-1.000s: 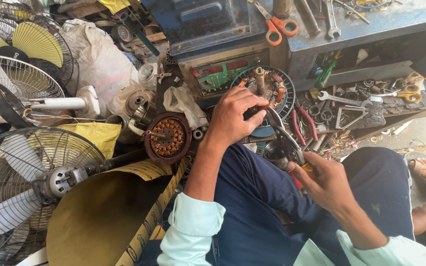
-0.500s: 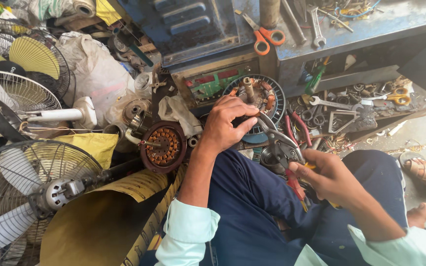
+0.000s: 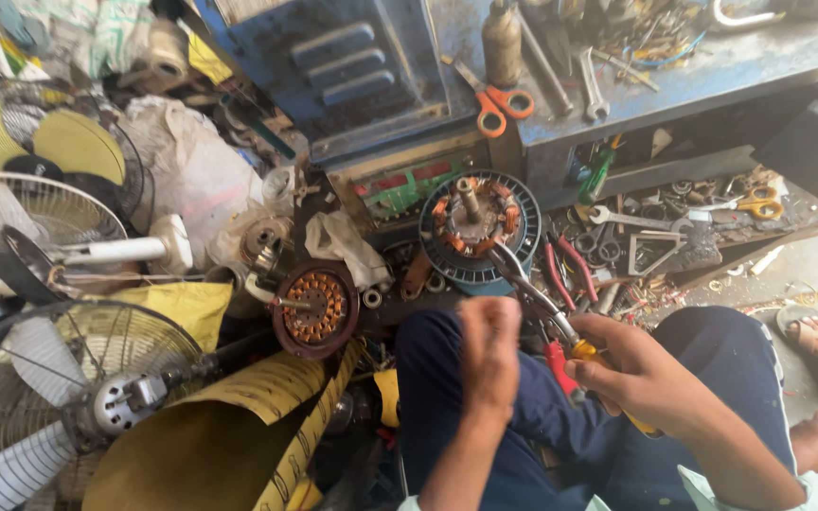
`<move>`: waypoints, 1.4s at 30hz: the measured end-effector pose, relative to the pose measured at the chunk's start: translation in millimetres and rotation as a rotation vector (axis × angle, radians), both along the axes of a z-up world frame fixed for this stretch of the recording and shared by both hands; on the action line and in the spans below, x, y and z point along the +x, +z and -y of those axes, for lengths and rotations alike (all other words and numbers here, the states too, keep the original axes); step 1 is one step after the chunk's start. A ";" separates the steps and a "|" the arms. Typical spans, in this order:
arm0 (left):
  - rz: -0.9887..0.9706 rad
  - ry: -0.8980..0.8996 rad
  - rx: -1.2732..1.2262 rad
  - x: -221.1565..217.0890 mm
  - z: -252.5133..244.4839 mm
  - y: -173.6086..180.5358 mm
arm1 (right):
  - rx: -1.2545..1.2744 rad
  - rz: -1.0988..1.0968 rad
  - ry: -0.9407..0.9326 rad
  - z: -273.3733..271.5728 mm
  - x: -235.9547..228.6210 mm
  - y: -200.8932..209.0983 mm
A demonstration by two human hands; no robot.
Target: The person is sitting on the floor in a cluttered workshop, using pliers and a screwdriver to repair a fan motor stator. They repeatedly use the pliers to pull and adjust the copper windings on the stator core and use a screwdriver to manipulate the internal components.
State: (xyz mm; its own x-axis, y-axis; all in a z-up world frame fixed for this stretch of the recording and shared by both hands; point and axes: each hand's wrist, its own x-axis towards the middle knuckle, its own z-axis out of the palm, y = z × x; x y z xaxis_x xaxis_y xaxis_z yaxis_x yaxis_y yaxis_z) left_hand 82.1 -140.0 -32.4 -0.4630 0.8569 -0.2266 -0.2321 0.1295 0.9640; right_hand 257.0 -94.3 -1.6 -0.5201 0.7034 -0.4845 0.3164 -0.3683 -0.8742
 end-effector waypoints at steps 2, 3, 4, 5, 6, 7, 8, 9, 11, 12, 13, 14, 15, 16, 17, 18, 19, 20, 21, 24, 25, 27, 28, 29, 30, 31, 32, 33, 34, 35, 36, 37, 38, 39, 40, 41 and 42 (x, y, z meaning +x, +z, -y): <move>-0.036 -0.235 0.192 12.3 5.0 -21.2 | -0.062 -0.162 0.011 1.4 3.9 -11.5; 0.096 -0.200 0.171 20.4 5.4 -31.5 | -0.094 -0.243 0.019 2.3 5.9 -17.5; 0.224 -0.166 0.149 26.7 4.6 -40.3 | -0.120 -0.370 0.072 3.9 10.5 -22.7; 0.352 -0.130 0.129 30.3 6.6 -46.8 | -0.146 -0.497 0.123 5.6 18.2 -26.8; 0.409 -0.111 0.132 32.5 9.3 -50.7 | -0.168 -0.624 0.171 6.8 25.7 -31.0; 0.466 -0.091 0.135 35.5 12.6 -51.9 | -0.193 -0.654 0.178 12.0 30.9 -36.2; 0.522 -0.077 0.145 37.6 12.9 -51.2 | -0.210 -0.684 0.184 18.3 33.7 -41.9; 0.543 -0.047 0.097 39.1 11.1 -49.5 | -0.227 -0.714 0.190 23.8 35.2 -47.7; 0.589 0.020 -0.008 42.6 9.3 -46.1 | -0.095 -0.806 0.188 31.8 38.2 -56.4; 0.603 0.017 0.003 43.1 9.5 -44.3 | -0.023 -0.856 0.186 34.3 38.3 -58.7; 0.617 0.015 0.013 45.2 10.4 -42.3 | 0.111 -0.768 0.191 38.7 38.8 -58.8; 0.630 0.011 0.024 46.0 10.2 -40.5 | 0.244 -0.679 0.194 43.4 38.1 -57.4; 0.620 0.009 0.020 45.1 8.5 -39.1 | 0.375 -0.587 0.196 46.0 35.1 -55.7; 0.614 0.012 0.017 45.9 6.4 -37.9 | 0.592 -0.431 0.112 45.9 27.3 -55.5; 0.608 0.016 0.014 46.8 5.2 -36.7 | 0.802 -0.268 0.025 45.6 14.2 -56.7; 0.643 0.010 0.034 48.7 7.0 -35.3 | 1.004 -0.096 -0.069 46.5 4.6 -55.9; 0.677 0.004 0.054 50.5 9.5 -33.8 | 0.995 -0.096 -0.063 43.9 -0.6 -53.3; 0.708 -0.006 0.070 51.0 13.1 -32.3 | 0.985 -0.096 -0.063 39.7 -6.9 -51.0; 0.526 -0.046 0.117 51.5 13.6 -31.2 | 0.974 -0.096 -0.064 35.1 -13.1 -49.0; 0.298 -0.120 0.145 43.7 14.8 -26.9 | 0.979 -0.018 -0.188 23.3 -37.7 -45.1; 0.434 -0.112 0.096 36.9 13.0 -23.1 | 0.897 -0.080 -0.254 18.8 -43.0 -41.3; 0.124 -0.164 -0.017 19.4 13.1 -15.0 | 0.711 -0.194 -0.379 15.4 -50.6 -36.4; -0.323 -0.212 -0.070 0.9 12.4 -9.3 | 0.594 -0.282 -0.391 12.8 -50.1 -33.1; -0.772 -0.250 -0.122 -17.0 9.3 -1.7 | 0.476 -0.368 -0.402 7.9 -47.6 -29.5; -0.759 -0.088 -0.011 -29.1 5.0 6.7 | 0.350 -0.449 -0.413 5.7 -44.7 -27.2; -0.742 0.074 0.100 -41.5 -2.6 15.8 | 0.342 -0.454 -0.417 3.8 -43.9 -27.1; -0.799 0.122 0.233 -56.7 -10.9 25.1 | 0.328 -0.456 -0.423 4.6 -42.9 -29.5; -0.854 0.169 0.367 -73.0 -22.8 34.2 | 0.315 -0.459 -0.429 6.5 -41.9 -33.9; -0.940 0.133 0.495 -87.0 -37.9 42.4 | 0.297 -0.481 -0.451 7.3 -42.4 -40.1; -1.022 0.092 0.624 -98.9 -53.8 49.1 | 0.279 -0.502 -0.473 8.4 -45.4 -47.5; -0.964 -0.037 0.638 -109.2 -71.9 54.3 | 0.267 -0.525 -0.488 8.3 -47.7 -53.7; -0.903 -0.166 0.649 -116.2 -86.9 57.2 | 0.303 -0.523 -0.510 10.8 -50.0 -58.1; -0.889 -0.210 0.620 -118.3 -100.2 57.4 | 0.342 -0.525 -0.525 11.5 -54.5 -60.3; -0.874 -0.255 0.592 -117.1 -112.6 55.9 | 0.380 -0.526 -0.539 10.9 -59.3 -60.0; -0.860 -0.302 0.562 -114.7 -120.4 52.8 | 0.337 -0.562 -0.554 10.5 -63.6 -57.8; -0.871 -0.292 0.542 -111.3 -124.7 48.7 | 0.293 -0.597 -0.569 11.0 -67.3 -54.1; -0.879 -0.286 0.517 -106.6 -127.0 43.7 | 0.244 -0.628 -0.587 12.6 -70.1 -50.2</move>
